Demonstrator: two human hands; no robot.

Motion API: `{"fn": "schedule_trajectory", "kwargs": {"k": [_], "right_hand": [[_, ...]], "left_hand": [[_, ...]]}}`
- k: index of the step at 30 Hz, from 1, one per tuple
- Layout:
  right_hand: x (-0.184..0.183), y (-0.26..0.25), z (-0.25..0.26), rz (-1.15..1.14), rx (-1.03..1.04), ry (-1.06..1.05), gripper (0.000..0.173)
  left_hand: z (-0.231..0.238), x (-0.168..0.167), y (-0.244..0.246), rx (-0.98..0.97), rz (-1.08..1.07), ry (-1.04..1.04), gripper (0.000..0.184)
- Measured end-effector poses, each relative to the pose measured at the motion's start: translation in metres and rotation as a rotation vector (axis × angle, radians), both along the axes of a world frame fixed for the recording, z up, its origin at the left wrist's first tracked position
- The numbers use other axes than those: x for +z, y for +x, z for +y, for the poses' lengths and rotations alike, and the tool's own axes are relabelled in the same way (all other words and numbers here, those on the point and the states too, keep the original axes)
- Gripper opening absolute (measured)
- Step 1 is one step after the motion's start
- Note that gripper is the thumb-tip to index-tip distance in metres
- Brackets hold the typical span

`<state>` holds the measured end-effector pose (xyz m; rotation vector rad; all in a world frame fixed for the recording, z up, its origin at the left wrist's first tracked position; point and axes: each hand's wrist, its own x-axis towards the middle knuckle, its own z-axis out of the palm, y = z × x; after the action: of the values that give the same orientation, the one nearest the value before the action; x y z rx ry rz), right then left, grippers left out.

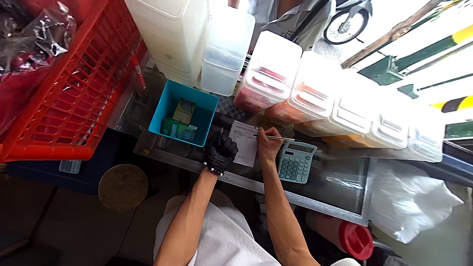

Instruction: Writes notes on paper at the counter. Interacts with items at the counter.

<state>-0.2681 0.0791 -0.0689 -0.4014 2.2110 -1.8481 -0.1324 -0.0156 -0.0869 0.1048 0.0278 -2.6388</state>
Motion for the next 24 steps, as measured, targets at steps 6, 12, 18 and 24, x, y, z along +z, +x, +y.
{"fn": "schedule_trajectory", "kwargs": {"k": [6, 12, 18, 24], "right_hand": [[-0.012, 0.003, 0.003, 0.243, 0.034, 0.244, 0.027], [-0.013, 0.003, 0.000, 0.288, 0.010, 0.244, 0.029], [-0.022, 0.002, 0.004, 0.301, 0.013, 0.262, 0.024], [-0.006, 0.016, -0.001, 0.609, 0.021, 0.339, 0.025]], "left_hand": [[0.000, -0.001, 0.001, -0.008, -0.029, -0.021, 0.040], [-0.002, 0.001, 0.001, -0.022, -0.050, -0.030, 0.042], [0.005, 0.000, 0.003, 0.000, -0.086, -0.035, 0.043], [0.003, 0.065, 0.017, 0.071, -0.236, -0.052, 0.056]]}}
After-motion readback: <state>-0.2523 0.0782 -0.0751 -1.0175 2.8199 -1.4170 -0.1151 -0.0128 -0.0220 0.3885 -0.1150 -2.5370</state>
